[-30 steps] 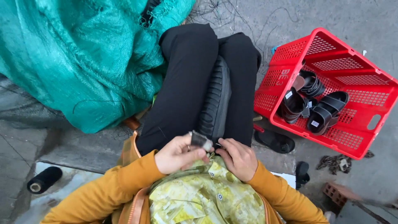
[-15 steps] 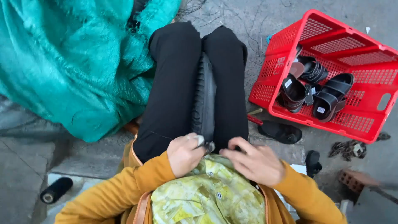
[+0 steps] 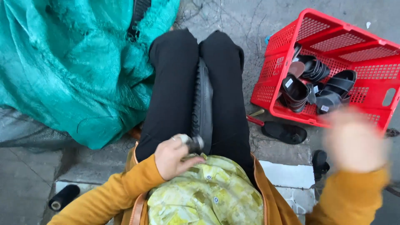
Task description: Hand-sewing the upper straps of sandals to the rubber soles using a needle and thread.
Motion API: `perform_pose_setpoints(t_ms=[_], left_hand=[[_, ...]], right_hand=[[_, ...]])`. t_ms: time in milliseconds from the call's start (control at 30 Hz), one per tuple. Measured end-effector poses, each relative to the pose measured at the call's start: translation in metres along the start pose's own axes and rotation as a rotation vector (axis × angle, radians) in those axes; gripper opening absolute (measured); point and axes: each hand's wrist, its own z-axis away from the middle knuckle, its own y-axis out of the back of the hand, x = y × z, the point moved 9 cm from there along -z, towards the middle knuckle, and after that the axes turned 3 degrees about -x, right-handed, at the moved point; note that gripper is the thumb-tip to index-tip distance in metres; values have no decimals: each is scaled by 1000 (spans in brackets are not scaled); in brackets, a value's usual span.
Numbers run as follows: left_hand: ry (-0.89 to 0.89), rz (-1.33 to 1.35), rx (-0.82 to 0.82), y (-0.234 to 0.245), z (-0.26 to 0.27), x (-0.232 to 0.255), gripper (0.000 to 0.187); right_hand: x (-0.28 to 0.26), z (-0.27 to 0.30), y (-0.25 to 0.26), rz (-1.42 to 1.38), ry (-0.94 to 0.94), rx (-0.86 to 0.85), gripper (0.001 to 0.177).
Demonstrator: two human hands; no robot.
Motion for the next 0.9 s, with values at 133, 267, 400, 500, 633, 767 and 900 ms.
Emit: perform_pose_setpoints(t_ms=[133, 267, 400, 500, 633, 767, 900], left_hand=[[354, -305, -306, -25, 19, -42, 37], [467, 512, -229, -28, 13, -59, 32], [475, 880, -275, -12, -44, -69, 27], [824, 954, -126, -26, -48, -118, 25], [671, 675, -22, 28, -74, -137, 31], [242, -163, 34, 81, -90, -69, 35], [259, 140, -100, 24, -41, -41, 52]], right_hand=[[-126, 8, 99, -1031, 492, -135, 52], [-181, 30, 102, -1580, 584, -499, 30], [-183, 23, 107, -1832, 537, -684, 14], [-194, 16, 114, -1899, 622, -568, 12], [-192, 13, 122, -1558, 719, -270, 24], [-179, 22, 141, -1221, 774, 72, 47], [-176, 22, 149, -1139, 775, 114, 50]])
